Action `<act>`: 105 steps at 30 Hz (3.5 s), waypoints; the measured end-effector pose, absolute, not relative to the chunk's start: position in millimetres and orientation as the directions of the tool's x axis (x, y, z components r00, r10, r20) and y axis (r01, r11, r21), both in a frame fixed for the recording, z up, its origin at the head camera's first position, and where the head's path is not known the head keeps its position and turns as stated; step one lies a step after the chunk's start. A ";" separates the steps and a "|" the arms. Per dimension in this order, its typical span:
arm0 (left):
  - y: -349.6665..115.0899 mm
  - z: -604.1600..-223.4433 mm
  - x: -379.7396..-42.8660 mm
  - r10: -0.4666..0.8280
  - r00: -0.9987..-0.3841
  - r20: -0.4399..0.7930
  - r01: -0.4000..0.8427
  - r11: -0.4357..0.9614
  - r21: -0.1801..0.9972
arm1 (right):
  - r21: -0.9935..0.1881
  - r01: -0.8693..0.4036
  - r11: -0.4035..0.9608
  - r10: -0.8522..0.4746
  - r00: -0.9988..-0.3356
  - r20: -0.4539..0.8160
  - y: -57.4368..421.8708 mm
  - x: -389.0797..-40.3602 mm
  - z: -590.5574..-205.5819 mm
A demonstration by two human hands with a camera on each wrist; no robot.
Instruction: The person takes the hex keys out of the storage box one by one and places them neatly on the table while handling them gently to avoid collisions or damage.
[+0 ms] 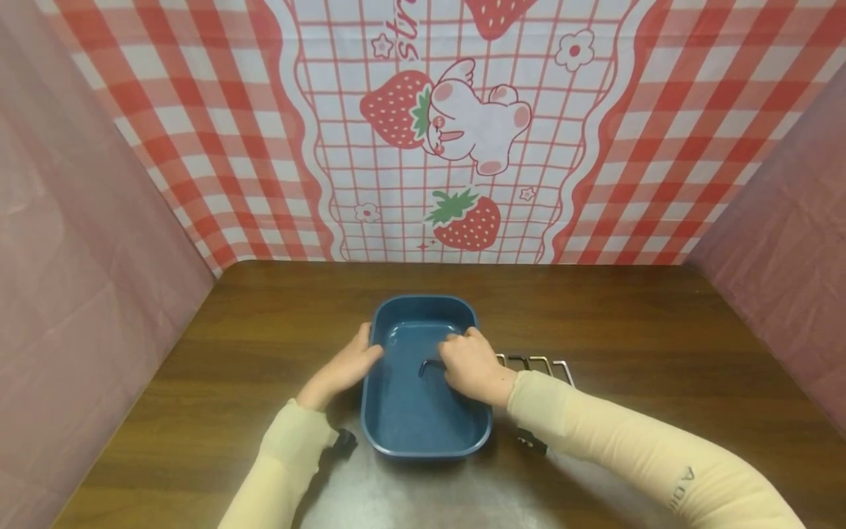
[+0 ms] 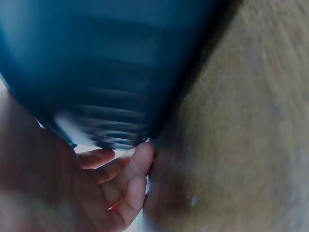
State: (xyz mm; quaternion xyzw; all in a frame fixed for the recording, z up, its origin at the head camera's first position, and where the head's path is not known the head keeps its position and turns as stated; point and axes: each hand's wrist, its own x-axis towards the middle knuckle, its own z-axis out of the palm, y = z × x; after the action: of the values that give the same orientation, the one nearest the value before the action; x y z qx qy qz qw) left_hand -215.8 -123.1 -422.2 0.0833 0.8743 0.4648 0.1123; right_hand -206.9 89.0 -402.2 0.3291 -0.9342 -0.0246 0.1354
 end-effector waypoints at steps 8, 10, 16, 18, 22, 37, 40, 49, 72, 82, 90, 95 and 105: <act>-122.8 -423.1 -216.0 0.253 -0.960 -0.122 0.039 0.550 0.835 | 0.114 -0.607 0.787 -0.614 -0.749 0.249 89.1 -207.9 -405.3; -122.8 -423.2 -215.8 0.251 -0.960 -0.122 0.038 0.551 0.834 | 0.110 -0.606 0.788 -0.611 -0.748 0.258 89.0 -208.3 -406.1; -122.7 -423.4 -215.6 0.248 -0.962 -0.115 0.041 0.547 0.836 | 0.084 -0.589 0.804 -0.589 -0.766 0.258 87.9 -209.0 -405.6; -122.7 -423.0 -215.7 0.249 -0.962 -0.113 0.042 0.545 0.837 | 0.070 -0.584 0.809 -0.580 -0.774 0.253 87.5 -209.2 -405.2; -122.9 -422.1 -216.2 0.254 -0.960 -0.117 0.041 0.542 0.840 | 0.031 -0.578 0.815 -0.566 -0.784 0.257 87.4 -209.5 -404.5; -122.6 -422.6 -216.5 0.253 -0.960 -0.118 0.041 0.545 0.837 | -0.070 -0.564 0.823 -0.527 -0.803 0.279 88.7 -209.8 -404.4; -122.5 -421.9 -216.6 0.253 -0.960 -0.120 0.040 0.549 0.835 | -0.086 -0.564 0.821 -0.522 -0.804 0.283 89.2 -210.4 -404.2; -122.7 -421.2 -216.6 0.253 -0.960 -0.121 0.038 0.544 0.838 | -0.138 -0.578 0.804 -0.521 -0.797 0.305 91.2 -207.9 -399.9; -123.9 -423.3 -217.0 0.255 -0.959 -0.121 0.042 0.552 0.833 | -0.212 -0.581 0.786 -0.492 -0.795 0.356 95.3 -203.8 -394.1; -123.7 -422.2 -216.1 0.258 -0.959 -0.114 0.052 0.557 0.829 | -0.272 -0.549 0.790 -0.449 -0.821 0.352 102.0 -200.4 -389.4; -123.1 -422.6 -216.7 0.259 -0.960 -0.103 0.060 0.553 0.831 | -0.278 -0.550 0.787 -0.436 -0.816 0.379 107.8 -200.0 -384.6; -123.7 -421.9 -216.2 0.264 -0.958 -0.111 0.055 0.551 0.833 | -0.291 -0.549 0.784 -0.419 -0.812 0.405 111.1 -199.9 -383.0; -123.3 -422.3 -216.1 0.264 -0.959 -0.105 0.059 0.549 0.834 | -0.300 -0.554 0.777 -0.393 -0.798 0.458 123.8 -198.0 -381.5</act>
State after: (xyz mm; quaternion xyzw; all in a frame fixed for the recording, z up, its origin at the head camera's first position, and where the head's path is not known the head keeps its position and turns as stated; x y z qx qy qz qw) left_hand -216.1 -123.3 -422.3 0.0926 0.8730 0.4660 0.1098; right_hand -198.0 123.8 -381.5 0.2563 -0.9235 0.2145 0.1882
